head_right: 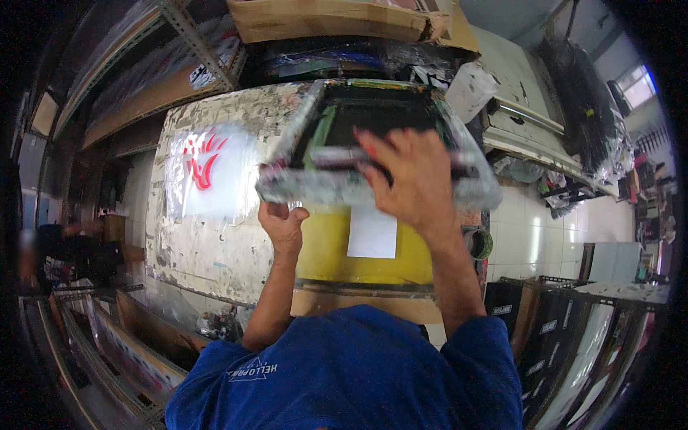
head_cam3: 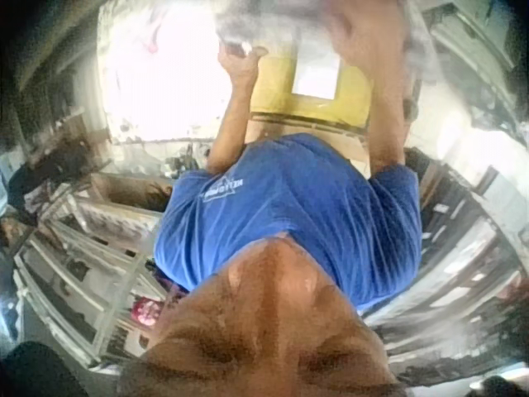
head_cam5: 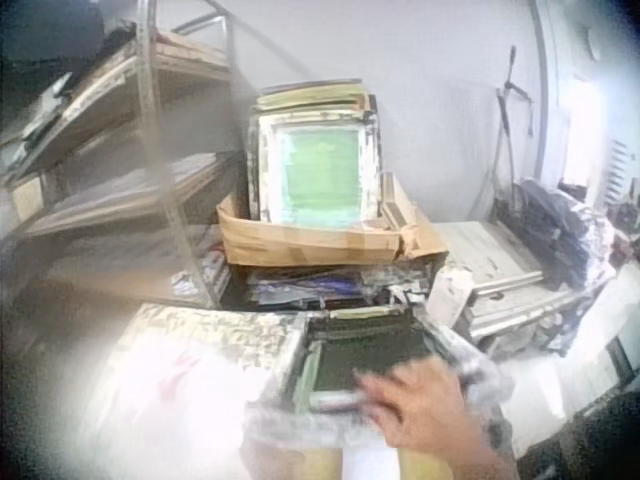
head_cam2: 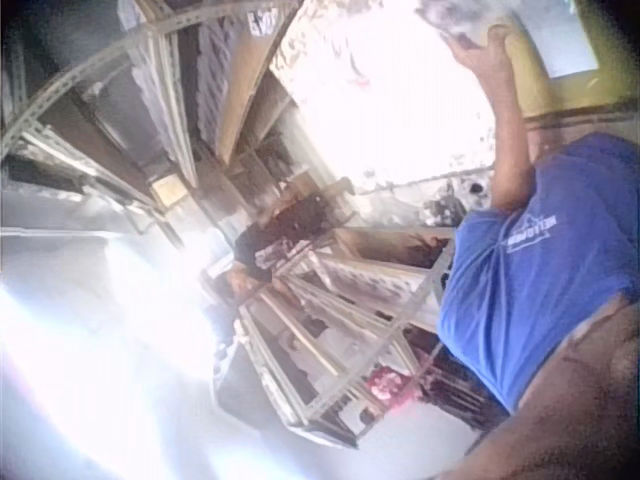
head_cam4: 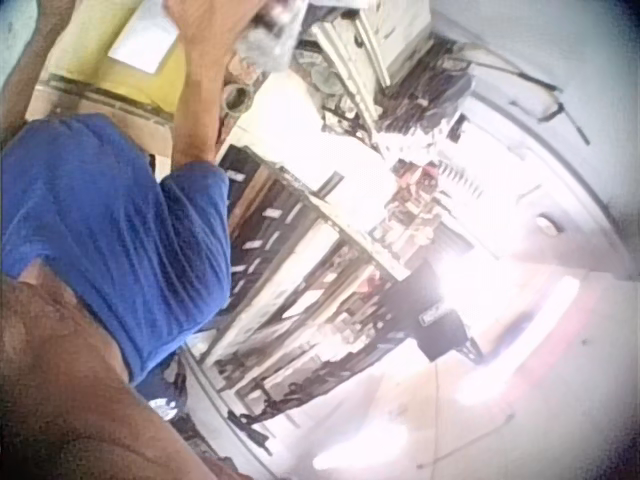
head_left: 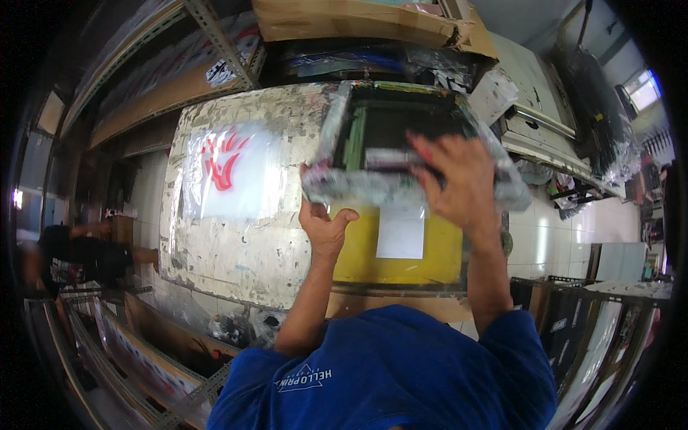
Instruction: The person performs screen printing by placing a plastic sheet on the template, lowering the mesh screen, and spreading ink across the surface using a squeegee, then lifting the screen to reveal the print.
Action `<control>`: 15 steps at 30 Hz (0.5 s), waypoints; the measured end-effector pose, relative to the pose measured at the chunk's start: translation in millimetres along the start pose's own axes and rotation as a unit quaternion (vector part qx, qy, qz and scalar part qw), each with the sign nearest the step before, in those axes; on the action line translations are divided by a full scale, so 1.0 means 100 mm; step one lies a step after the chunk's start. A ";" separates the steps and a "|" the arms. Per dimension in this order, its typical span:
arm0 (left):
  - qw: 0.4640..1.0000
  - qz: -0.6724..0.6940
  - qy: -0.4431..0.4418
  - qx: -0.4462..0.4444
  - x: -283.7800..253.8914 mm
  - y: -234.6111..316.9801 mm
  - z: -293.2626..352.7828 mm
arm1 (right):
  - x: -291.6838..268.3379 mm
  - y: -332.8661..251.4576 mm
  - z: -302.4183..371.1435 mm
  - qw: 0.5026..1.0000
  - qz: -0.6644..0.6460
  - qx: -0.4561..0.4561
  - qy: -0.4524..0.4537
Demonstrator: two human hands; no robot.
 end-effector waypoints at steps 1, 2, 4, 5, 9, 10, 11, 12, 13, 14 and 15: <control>0.998 -0.016 0.007 -0.063 -0.13 -0.13 0.15 | 0.16 -0.06 0.14 1.000 -0.013 0.004 -0.018; 0.992 -0.023 0.006 -0.128 -0.20 -0.28 0.28 | 0.26 -0.09 0.28 0.999 -0.017 0.015 -0.037; 0.988 -0.062 -0.013 -0.144 -0.39 -0.60 0.61 | 0.49 -0.09 0.44 0.997 -0.061 0.028 -0.048; 0.984 -0.081 -0.025 -0.154 -0.45 -0.76 0.76 | 0.63 -0.06 0.52 0.994 -0.084 0.037 -0.054; 0.933 -0.360 -0.007 -0.004 -0.50 -0.71 0.98 | 1.31 -0.01 0.75 0.979 -0.084 0.052 -0.178; 0.912 -0.410 -0.016 -0.003 -0.48 -0.72 0.99 | 1.44 -0.02 0.81 0.977 -0.052 0.051 -0.200; 0.889 -0.457 -0.025 -0.003 -0.47 -0.71 1.00 | 1.56 -0.03 0.88 0.973 -0.020 0.051 -0.223; 0.863 -0.504 -0.035 -0.002 -0.45 -0.71 1.00 | 1.69 -0.02 0.95 0.968 0.013 0.051 -0.245; 0.864 -0.502 -0.030 -0.011 -0.46 -0.73 1.02 | 1.87 0.04 1.02 0.962 -0.010 0.072 -0.263; 0.859 -0.510 -0.035 -0.025 -0.47 -0.75 1.04 | 1.95 0.10 1.02 0.962 -0.015 0.083 -0.259; 0.853 -0.518 -0.039 -0.039 -0.48 -0.77 1.05 | 2.03 0.17 1.00 0.963 -0.021 0.093 -0.254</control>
Point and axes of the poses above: each hand's wrist, its own z-axis away from the middle knuckle, its own x-axis out of the palm, y = z × x, the point moved 8 cm from there along -z, towards the middle knuckle, and after that the axes turned 12 degrees about -y, right-handed, at the moved point
